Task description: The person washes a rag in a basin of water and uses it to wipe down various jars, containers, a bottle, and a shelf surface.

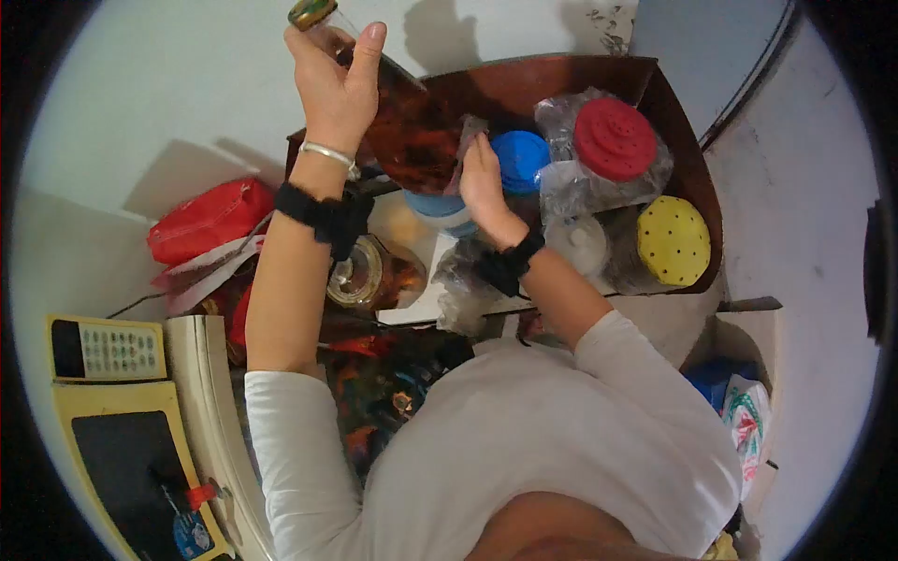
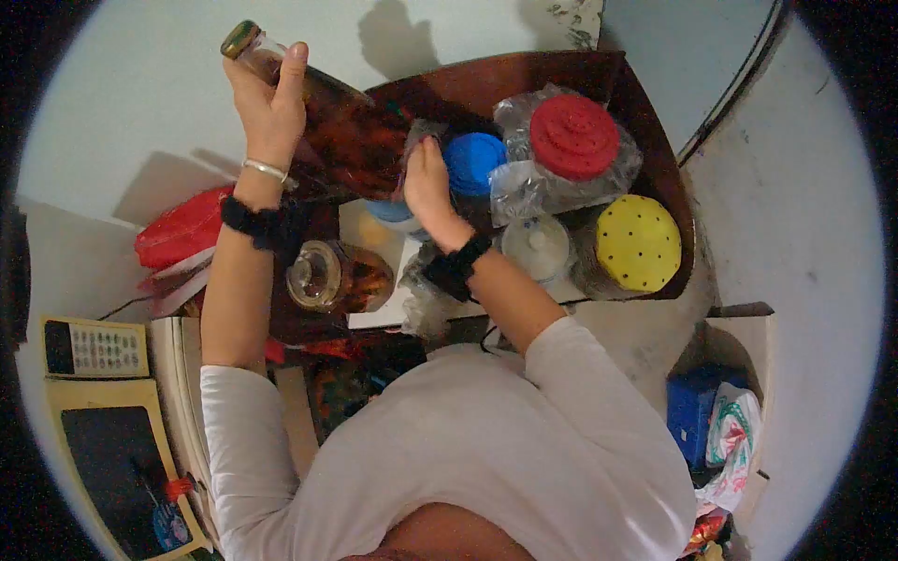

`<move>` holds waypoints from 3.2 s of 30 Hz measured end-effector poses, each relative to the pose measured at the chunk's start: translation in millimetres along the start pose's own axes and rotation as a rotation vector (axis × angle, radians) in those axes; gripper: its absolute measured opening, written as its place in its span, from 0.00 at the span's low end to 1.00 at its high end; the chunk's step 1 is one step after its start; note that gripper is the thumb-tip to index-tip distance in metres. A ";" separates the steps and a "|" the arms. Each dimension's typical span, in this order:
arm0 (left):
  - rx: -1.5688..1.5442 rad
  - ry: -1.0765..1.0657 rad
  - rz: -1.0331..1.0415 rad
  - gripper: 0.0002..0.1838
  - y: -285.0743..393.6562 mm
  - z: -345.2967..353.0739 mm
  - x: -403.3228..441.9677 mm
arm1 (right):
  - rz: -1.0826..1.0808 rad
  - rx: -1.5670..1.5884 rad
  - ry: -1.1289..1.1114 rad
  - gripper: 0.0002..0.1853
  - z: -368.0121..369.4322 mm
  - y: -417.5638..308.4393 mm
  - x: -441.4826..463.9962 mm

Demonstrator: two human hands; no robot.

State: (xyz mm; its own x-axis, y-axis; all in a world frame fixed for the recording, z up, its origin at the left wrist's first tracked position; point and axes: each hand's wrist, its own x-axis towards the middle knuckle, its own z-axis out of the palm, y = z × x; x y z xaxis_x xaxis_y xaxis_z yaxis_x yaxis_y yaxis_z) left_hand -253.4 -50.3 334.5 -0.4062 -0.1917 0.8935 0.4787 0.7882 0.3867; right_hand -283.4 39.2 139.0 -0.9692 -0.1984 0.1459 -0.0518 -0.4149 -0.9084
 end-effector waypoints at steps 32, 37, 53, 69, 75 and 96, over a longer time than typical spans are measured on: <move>-0.459 -0.057 -0.459 0.13 17.4 -0.8 17.8 | -0.082 -0.181 -0.024 0.18 -8.4 1.8 -67.1; -0.252 -0.038 -0.436 0.18 22.9 0.4 17.1 | -0.476 -0.632 -0.333 0.22 -39.5 26.2 -109.8; -0.270 -0.030 -0.404 0.18 22.3 2.2 17.5 | -0.827 -0.956 -0.515 0.09 -23.2 30.5 -87.7; -0.251 -0.021 -0.389 0.18 18.5 2.1 17.0 | 0.007 -0.361 -0.759 0.22 -5.8 50.2 -97.5; -0.276 -0.053 -0.405 0.19 17.0 0.0 16.0 | -0.190 -0.891 -0.875 0.20 -31.3 81.0 -109.7; -0.214 -0.099 -0.422 0.19 24.2 -3.2 17.8 | 0.230 -0.277 -0.915 0.13 56.0 171.7 -47.4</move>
State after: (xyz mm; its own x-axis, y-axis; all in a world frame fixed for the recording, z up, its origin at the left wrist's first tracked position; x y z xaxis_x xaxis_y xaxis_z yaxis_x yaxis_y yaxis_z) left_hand -246.6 -36.5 360.5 -0.6670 -0.4038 0.6262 0.4013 0.5133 0.7586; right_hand -232.9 -72.3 -2.0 -0.4084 -0.9078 0.0952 -0.0537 -0.0802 -0.9953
